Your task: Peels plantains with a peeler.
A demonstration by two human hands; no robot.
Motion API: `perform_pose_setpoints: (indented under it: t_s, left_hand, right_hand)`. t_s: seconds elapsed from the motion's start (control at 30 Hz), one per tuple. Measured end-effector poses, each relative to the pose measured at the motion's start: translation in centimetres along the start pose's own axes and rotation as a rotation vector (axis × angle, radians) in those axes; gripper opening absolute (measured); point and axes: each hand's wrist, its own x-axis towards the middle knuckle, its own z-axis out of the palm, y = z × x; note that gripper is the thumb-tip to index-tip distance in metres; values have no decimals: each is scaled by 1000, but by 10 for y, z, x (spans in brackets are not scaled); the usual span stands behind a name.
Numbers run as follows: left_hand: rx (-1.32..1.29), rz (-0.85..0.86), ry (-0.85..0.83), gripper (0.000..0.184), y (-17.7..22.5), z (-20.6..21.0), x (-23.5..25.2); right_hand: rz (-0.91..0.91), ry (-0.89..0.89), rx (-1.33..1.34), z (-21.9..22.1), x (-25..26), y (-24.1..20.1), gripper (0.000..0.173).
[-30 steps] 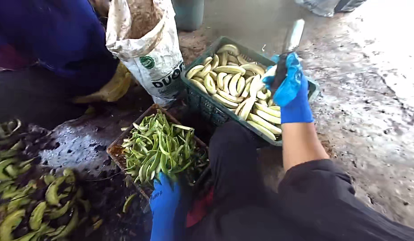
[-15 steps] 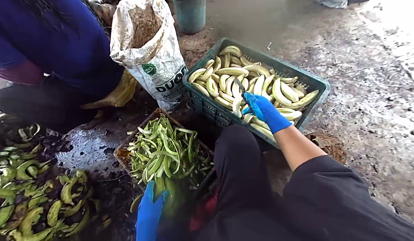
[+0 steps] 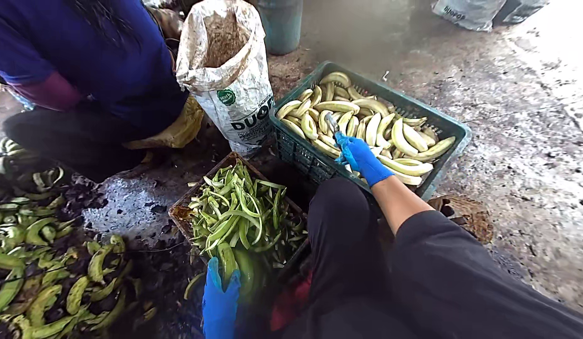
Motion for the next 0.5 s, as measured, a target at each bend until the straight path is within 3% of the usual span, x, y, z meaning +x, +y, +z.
perform_pose_setpoints:
  t_s: [0.1, 0.2, 0.23, 0.3, 0.4, 0.5]
  left_hand:
    - [-43, 37, -46, 87, -3, -1, 1]
    - [-27, 93, -86, 93, 5, 2, 1]
    - [-18, 84, -87, 92, 9, 2, -1]
    - [23, 75, -50, 88, 17, 2, -9]
    - [-13, 64, 36, 82, 23, 0, -17]
    - [-351, 57, 137, 76, 17, 0, -19]
  right_hand:
    - [-224, -68, 390, -7, -49, -52, 44]
    - [-469, -452, 718, 26, -127, -87, 36]
    - [-436, -596, 774, 50, -156, -91, 38]
    - [-179, -791, 920, 114, -205, -84, 39]
    - [225, -866, 947, 193, -249, -42, 43]
    - [191, -853, 630, 216, -257, -10, 42]
